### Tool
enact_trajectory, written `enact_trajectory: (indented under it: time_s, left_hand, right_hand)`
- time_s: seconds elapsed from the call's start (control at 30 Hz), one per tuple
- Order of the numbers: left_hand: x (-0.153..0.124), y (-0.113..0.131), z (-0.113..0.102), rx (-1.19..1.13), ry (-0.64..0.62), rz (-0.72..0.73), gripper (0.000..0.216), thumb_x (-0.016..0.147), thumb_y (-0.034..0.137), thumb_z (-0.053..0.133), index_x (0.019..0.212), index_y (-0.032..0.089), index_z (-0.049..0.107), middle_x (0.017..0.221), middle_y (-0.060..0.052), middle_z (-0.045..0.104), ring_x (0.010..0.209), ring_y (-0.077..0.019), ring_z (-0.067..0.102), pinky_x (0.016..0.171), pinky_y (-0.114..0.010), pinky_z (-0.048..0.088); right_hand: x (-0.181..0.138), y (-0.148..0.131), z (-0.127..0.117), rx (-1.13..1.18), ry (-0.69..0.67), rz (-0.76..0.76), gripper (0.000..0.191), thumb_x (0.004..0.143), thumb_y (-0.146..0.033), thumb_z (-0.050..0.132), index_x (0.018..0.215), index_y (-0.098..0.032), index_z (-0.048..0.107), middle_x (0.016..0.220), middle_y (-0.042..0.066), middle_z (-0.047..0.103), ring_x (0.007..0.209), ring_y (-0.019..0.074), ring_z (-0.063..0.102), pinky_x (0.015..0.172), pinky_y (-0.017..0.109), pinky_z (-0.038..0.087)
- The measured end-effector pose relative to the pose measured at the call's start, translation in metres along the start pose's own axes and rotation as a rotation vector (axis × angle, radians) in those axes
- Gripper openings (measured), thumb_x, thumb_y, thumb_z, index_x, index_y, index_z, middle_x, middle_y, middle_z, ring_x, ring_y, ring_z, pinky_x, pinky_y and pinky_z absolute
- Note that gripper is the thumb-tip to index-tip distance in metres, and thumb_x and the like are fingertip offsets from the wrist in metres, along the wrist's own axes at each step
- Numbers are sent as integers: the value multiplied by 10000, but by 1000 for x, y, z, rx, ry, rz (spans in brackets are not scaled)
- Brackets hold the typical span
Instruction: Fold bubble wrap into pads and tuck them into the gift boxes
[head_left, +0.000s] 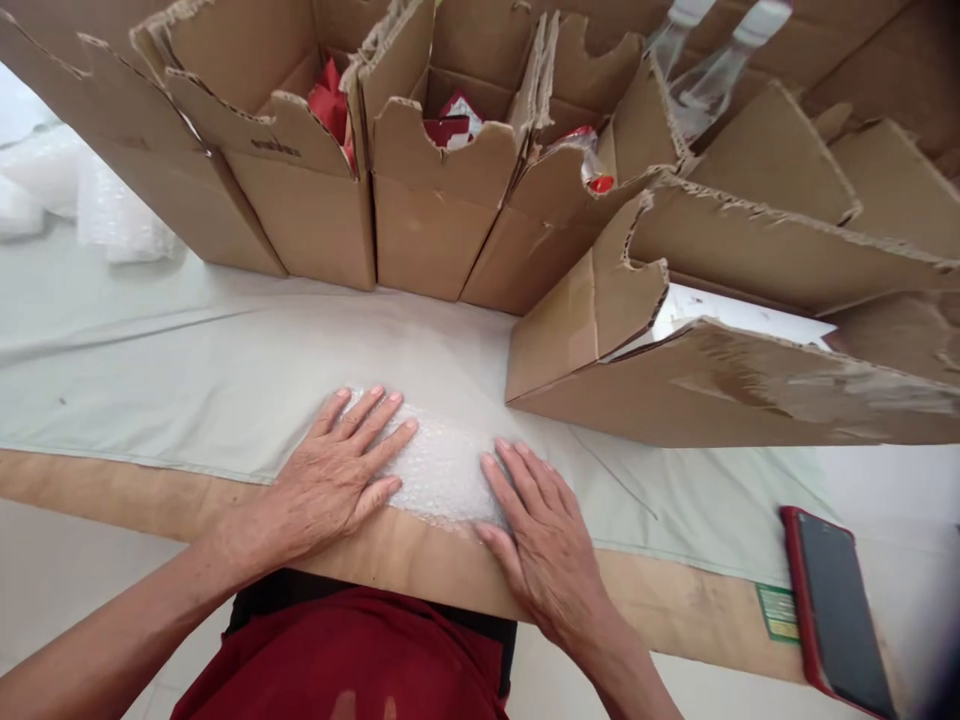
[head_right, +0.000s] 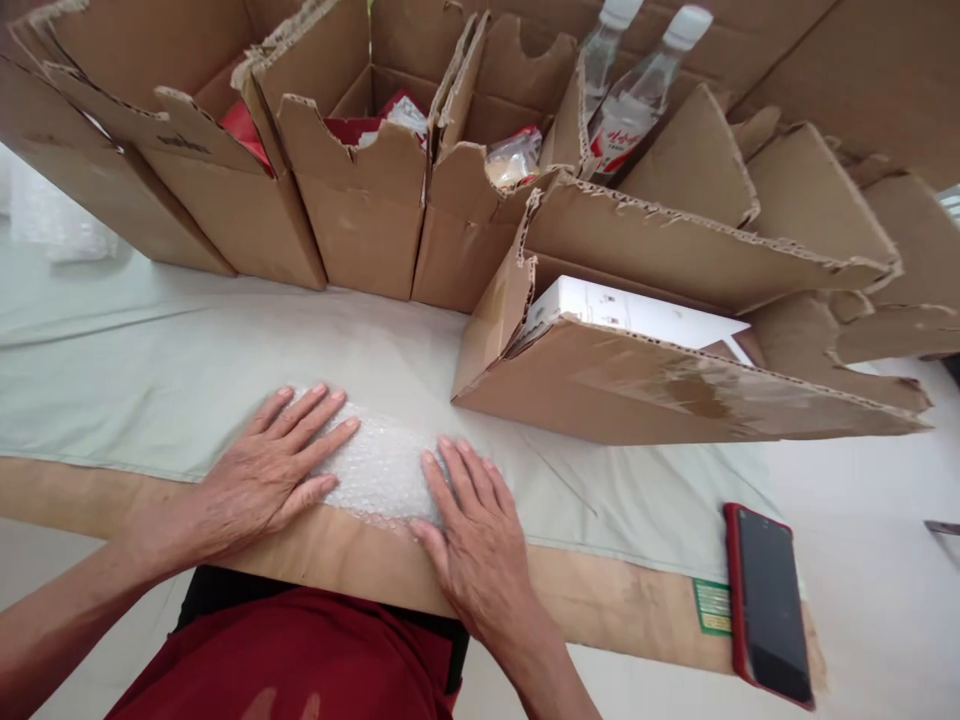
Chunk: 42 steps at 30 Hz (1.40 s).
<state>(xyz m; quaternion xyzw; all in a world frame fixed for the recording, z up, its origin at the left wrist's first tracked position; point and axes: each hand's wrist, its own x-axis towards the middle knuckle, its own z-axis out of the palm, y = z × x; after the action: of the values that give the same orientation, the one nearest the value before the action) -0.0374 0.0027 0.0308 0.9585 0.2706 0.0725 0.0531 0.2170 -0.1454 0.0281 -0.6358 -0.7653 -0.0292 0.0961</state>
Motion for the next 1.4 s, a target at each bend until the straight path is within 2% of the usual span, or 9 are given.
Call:
enact_trajectory:
  time_s: [0.2,0.37,0.53,0.73,0.87,0.97,1.1,1.2,1.4]
  left_hand:
    - [0,3,2,39,0,11,515,1050,421,453,1518,210,494,1647,-150,423,1525,-368,376,1244,-593,228]
    - [2,3,-12,13,8,20,520,1019,355,512,1513,191,498,1652,-186,395,1535,-406,345,1221,-612,288]
    - [13,-17,-31,-11,122,-153,530,974,263,535,1496,170,514,1647,-192,400,1556,-413,294,1225,-631,284]
    - [21,-36,-34,-108,-33,-324,228,842,285,593,987,166,722,1510,-194,554,1514,-454,347,1169,-633,372]
    - [23,-27,-56,-271,-54,-421,141,848,277,499,832,226,630,1000,-67,758,949,-277,711,858,-420,560]
    - [44,-24,-76,-261,-47,-431,227,877,299,489,1020,232,652,793,1,705,640,-203,639,662,-335,503]
    - [96,-21,-83,-82,106,-252,469,873,246,570,1340,199,584,1027,-85,744,959,-296,697,864,-433,525]
    - [107,-17,-78,-105,199,-79,545,879,238,636,1410,163,536,1314,-169,674,1230,-343,617,1042,-529,484]
    - [-2,12,-73,-543,-37,121,804,845,508,782,1522,235,445,1550,-172,532,1474,-342,458,1182,-538,439]
  right_hand:
    - [-31,25,-15,13,19,60,478,1103,-377,316,1501,-166,477,1541,123,552,1461,282,447,1152,470,333]
    - [-15,40,-23,152,204,219,351,1075,-389,434,1323,-204,599,1304,118,710,1262,289,626,990,442,477]
    - [5,46,-18,103,163,200,311,1017,-431,514,1102,-182,681,1296,169,705,1153,365,675,868,500,522]
    - [-3,31,-29,341,190,301,188,981,-338,553,839,-230,614,1062,76,762,948,263,717,800,406,527]
    - [-30,4,-41,695,89,464,103,974,-312,588,1040,-252,639,865,5,723,760,177,693,695,295,526]
    - [-48,-32,-33,1010,28,527,469,1034,-312,506,1495,-257,438,843,-8,684,716,153,667,683,266,536]
    - [-46,-74,-11,1154,21,523,689,1047,-336,456,1671,-220,186,810,6,645,674,159,625,663,278,540]
    - [-34,-83,-11,1109,-28,499,552,1023,-370,499,1558,-236,485,917,57,698,824,197,672,791,326,570]
    - [-20,-76,-24,1442,-116,707,519,996,-596,531,1318,-219,686,682,5,637,608,165,580,595,276,505]
